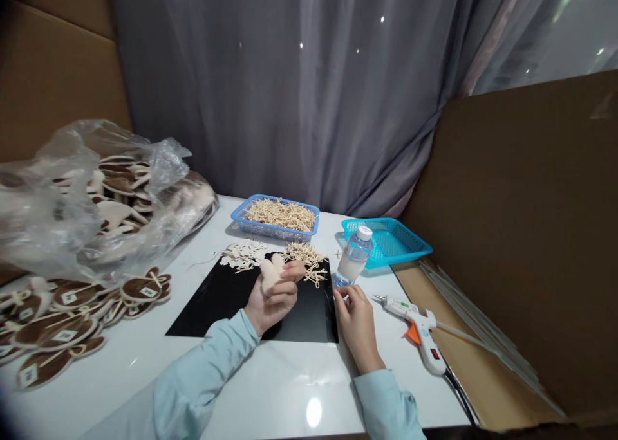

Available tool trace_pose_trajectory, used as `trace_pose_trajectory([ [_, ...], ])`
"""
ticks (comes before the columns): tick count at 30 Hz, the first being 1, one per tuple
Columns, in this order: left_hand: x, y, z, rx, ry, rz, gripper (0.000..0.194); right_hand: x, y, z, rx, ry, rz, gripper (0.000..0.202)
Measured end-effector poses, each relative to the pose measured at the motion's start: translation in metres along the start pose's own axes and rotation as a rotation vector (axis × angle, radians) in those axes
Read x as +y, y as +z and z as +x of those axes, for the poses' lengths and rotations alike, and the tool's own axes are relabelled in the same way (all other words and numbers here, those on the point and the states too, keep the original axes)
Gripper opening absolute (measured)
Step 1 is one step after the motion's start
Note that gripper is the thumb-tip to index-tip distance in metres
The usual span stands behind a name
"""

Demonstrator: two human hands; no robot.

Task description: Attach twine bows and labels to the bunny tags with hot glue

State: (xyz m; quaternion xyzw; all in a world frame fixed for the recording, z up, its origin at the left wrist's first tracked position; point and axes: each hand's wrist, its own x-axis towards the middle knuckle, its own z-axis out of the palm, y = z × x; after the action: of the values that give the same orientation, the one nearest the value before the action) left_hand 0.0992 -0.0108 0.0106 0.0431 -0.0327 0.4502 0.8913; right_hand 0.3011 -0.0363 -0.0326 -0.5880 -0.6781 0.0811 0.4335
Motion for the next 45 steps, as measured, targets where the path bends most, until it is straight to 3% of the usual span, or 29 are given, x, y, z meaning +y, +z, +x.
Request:
trace_pose_trajectory([
  [10, -0.006, 0.004, -0.002, 0.031, 0.061, 0.025, 0.016, -0.006, -0.001, -0.001, -0.006, -0.008, 0.05, 0.029],
  [19, -0.002, -0.005, 0.015, 0.188, 0.132, 0.339, 0.019, -0.015, -0.007, 0.001, 0.025, -0.04, 0.135, 0.028],
  [23, -0.01, -0.019, 0.025, 0.315, 0.164, 0.58, 0.007, -0.019, -0.016, -0.001, 0.058, 0.022, 0.342, 0.022],
  [26, -0.023, -0.028, 0.025, 0.368, 0.159, 0.787, 0.019, -0.022, -0.024, -0.003, 0.079, 0.127, 0.619, 0.017],
  [29, -0.033, -0.03, 0.023, 0.341, 0.12, 0.96, 0.026, -0.023, -0.028, -0.004, 0.067, 0.18, 0.824, 0.017],
  [35, -0.033, -0.023, 0.019, 0.25, 0.093, 1.159, 0.037, -0.03, -0.028, -0.003, -0.053, 0.22, 0.856, 0.019],
  [45, -0.045, -0.032, 0.044, 0.186, 0.146, 1.202, 0.042, -0.023, -0.034, -0.001, -0.047, 0.328, 0.952, 0.02],
])
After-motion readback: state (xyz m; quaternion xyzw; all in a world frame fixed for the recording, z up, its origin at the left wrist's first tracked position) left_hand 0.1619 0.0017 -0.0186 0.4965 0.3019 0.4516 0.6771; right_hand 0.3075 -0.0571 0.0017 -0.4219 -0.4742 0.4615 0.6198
